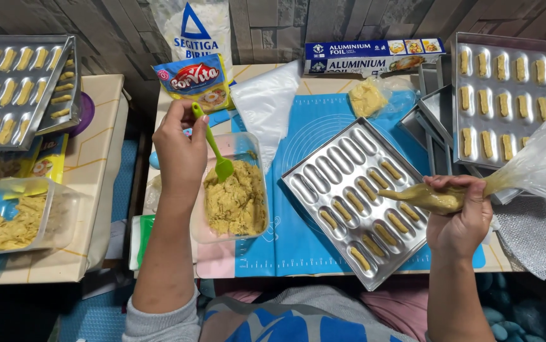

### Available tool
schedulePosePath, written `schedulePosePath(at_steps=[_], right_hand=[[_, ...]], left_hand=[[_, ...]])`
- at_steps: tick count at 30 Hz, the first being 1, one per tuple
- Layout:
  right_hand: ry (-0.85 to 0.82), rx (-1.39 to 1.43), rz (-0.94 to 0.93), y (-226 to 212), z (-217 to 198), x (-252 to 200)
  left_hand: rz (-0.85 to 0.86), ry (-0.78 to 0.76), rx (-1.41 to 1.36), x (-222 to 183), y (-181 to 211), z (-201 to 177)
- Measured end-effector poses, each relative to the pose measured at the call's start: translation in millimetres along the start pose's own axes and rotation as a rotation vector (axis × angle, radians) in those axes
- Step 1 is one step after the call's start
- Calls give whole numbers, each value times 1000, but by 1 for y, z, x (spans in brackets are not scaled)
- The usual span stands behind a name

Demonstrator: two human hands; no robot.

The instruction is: Piping dough from a plastic bag into a metal mold tray to prepare cookies or pastries.

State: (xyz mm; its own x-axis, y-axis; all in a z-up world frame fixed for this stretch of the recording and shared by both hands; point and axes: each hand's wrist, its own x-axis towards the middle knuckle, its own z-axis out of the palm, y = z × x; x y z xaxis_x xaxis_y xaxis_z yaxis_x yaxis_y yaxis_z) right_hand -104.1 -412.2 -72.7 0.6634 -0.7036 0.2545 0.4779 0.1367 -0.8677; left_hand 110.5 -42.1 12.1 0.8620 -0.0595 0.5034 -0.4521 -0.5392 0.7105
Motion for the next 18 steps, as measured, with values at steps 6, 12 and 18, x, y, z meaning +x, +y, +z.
schedulePosePath(at_steps=[6,12,18], right_hand=[[23,17,4,7,1,-2],[77,87,44,11,0,-1],[201,110,101,16,14,7]], left_hand=[[-46,17,19,1,-59,12],[-321,47,25,9,-121,10],[-82,176,106,-33,-18,2]])
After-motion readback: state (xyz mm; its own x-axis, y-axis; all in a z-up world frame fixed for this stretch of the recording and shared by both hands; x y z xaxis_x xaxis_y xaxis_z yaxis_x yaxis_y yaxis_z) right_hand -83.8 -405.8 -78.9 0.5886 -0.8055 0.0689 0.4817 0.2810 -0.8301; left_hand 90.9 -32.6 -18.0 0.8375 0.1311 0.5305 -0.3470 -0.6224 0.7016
